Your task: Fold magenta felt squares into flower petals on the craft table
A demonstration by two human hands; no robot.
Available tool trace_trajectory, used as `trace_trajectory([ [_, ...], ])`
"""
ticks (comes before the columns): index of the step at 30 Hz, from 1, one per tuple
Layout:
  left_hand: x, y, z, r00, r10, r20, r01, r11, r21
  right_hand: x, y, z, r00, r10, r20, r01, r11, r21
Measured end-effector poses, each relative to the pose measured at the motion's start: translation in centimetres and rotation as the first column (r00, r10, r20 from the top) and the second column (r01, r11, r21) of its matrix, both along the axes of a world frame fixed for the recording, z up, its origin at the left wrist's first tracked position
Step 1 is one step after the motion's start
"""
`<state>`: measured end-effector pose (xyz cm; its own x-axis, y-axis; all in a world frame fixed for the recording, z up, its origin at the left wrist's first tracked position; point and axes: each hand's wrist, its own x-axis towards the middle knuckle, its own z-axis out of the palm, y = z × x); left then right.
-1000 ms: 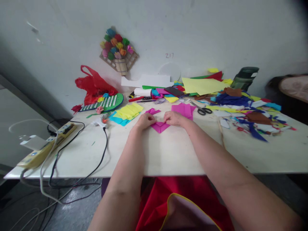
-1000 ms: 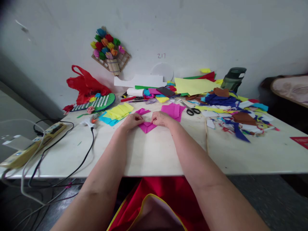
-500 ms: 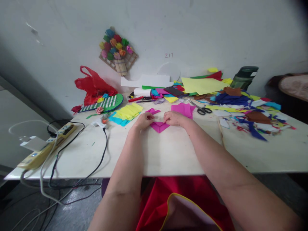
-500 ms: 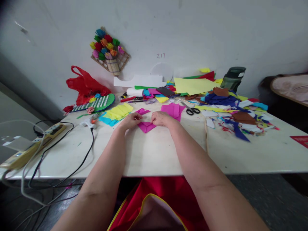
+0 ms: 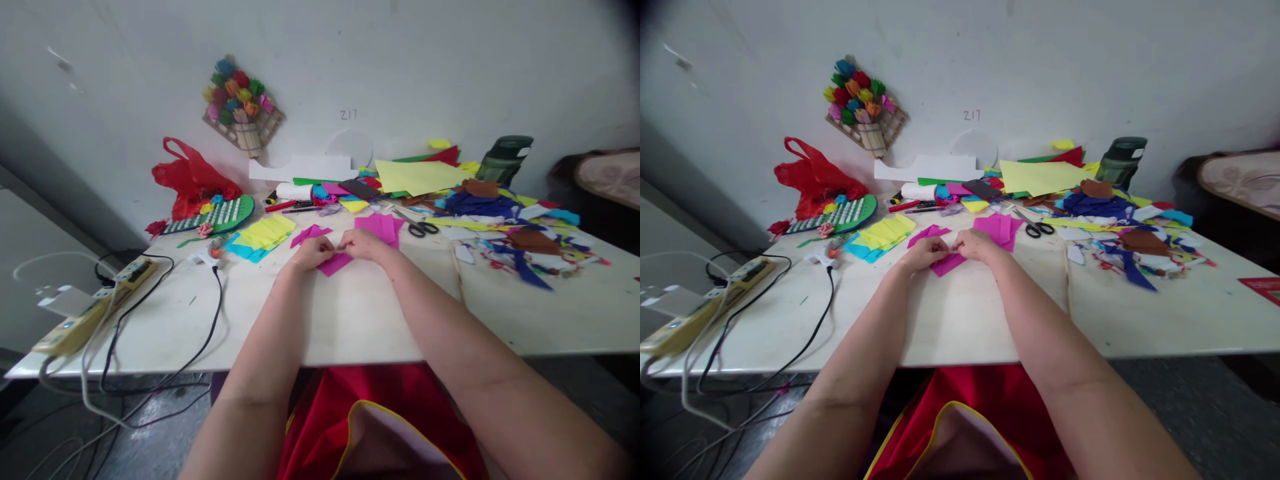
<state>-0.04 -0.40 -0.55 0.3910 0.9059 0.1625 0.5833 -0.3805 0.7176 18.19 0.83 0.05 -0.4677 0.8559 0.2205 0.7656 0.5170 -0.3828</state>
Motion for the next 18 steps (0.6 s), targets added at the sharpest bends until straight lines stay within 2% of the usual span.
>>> trace_trajectory([
  [2,-0.04,-0.02,0.07,0.999,-0.009,-0.034,0.01,0.999,0.033,0.31,0.25,-0.3,0.992,-0.092,-0.089,0.09,0.996,-0.019],
  [5,-0.05,-0.05,0.11,0.998,-0.005,-0.068,0.009,0.998,0.058,0.6,0.44,-0.53,0.98,-0.128,-0.149,0.121,0.991,-0.055],
  [13,-0.47,0.61,-0.78,0.998,-0.048,-0.051,0.049,0.999,0.021,0.72,0.07,-0.24,0.996,-0.001,-0.089,-0.011,0.991,-0.135],
  [18,-0.59,0.56,-0.46,0.995,-0.082,-0.065,0.082,0.997,0.006,0.79,0.06,-0.26,0.998,0.001,-0.07,-0.012,0.989,-0.145],
])
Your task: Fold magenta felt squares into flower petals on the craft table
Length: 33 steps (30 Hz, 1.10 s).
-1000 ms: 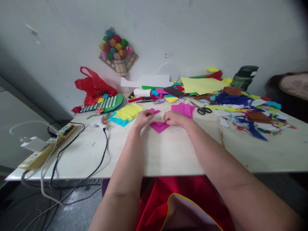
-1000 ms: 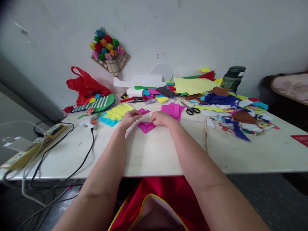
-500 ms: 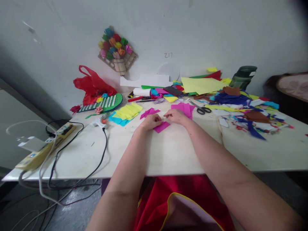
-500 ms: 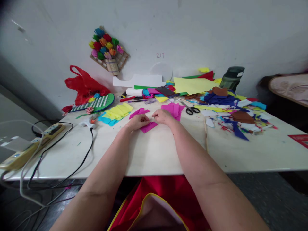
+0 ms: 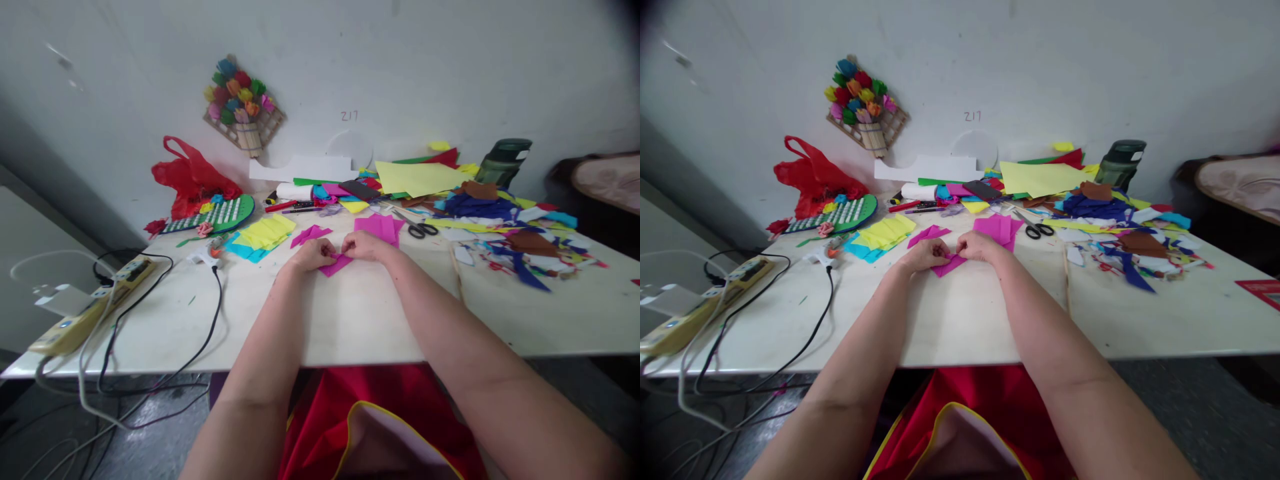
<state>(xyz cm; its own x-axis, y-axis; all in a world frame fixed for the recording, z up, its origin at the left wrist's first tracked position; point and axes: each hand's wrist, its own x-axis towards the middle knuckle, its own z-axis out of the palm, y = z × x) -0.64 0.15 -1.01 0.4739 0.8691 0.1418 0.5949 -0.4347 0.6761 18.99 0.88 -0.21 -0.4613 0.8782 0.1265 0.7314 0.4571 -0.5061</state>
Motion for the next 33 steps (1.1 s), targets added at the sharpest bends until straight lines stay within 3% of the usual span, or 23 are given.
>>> trace_trajectory([
  [23,0.2,-1.1,1.6,0.995,-0.022,-0.098,0.024,0.999,0.022,0.7,0.1,0.4,0.992,0.126,0.01,-0.126,0.992,0.021],
  [28,0.3,-1.3,1.8,0.996,-0.002,-0.086,0.002,1.0,0.0,0.6,0.3,0.1,0.997,0.074,0.001,-0.074,0.996,0.041],
  [33,0.4,-1.3,1.7,0.994,0.016,-0.106,-0.016,1.0,0.008,-0.3,0.4,-0.6,0.998,-0.058,-0.019,0.059,0.996,0.07],
])
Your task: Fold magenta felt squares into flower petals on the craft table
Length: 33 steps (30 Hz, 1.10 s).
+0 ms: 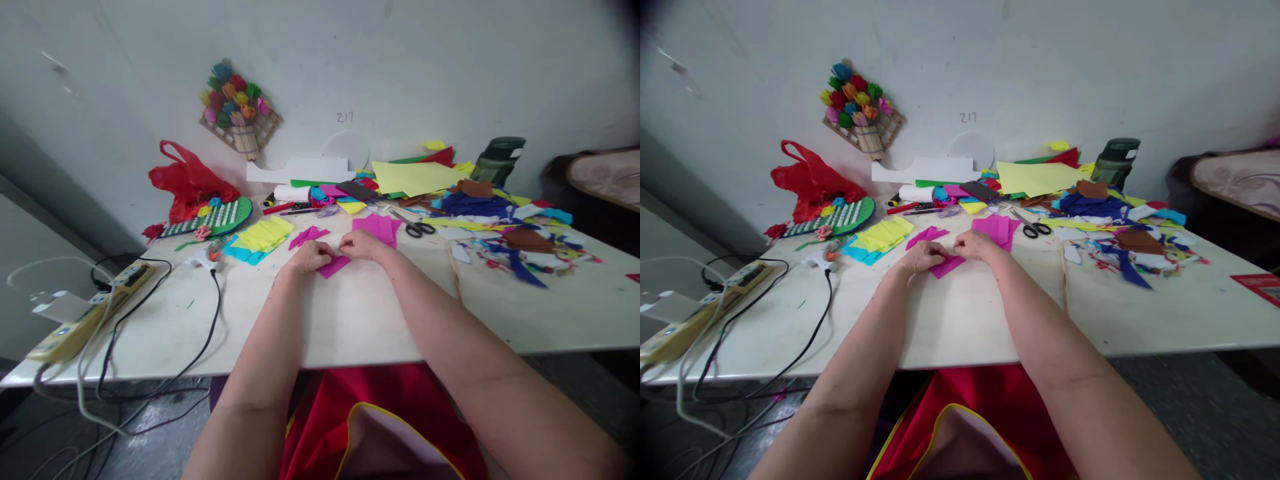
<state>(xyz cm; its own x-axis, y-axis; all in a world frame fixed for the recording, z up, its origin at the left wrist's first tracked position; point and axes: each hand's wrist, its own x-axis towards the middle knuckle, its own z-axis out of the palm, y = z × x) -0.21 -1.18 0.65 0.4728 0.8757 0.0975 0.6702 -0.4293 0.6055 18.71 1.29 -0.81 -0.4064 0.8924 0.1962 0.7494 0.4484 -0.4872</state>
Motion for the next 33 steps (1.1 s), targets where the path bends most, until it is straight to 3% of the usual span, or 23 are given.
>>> trace_trajectory([
  [8,0.05,0.28,-0.46,1.0,-0.005,0.007,0.005,1.0,0.014,-0.49,-0.23,0.47,0.98,-0.05,0.192,0.033,0.995,0.09],
  [20,0.43,-0.06,-0.17,0.998,0.052,0.021,-0.053,0.998,0.037,-0.58,-0.56,0.54,0.957,-0.106,0.271,0.076,0.99,0.121],
  [29,0.35,-0.2,0.0,0.999,0.045,0.021,-0.045,0.999,0.008,-0.29,-0.12,0.23,0.969,-0.06,0.238,0.03,0.991,0.128],
  [33,0.4,-0.12,-0.05,0.998,0.059,0.033,-0.059,0.998,-0.017,-0.32,-0.02,0.3,0.989,-0.06,0.133,0.038,0.986,0.162],
])
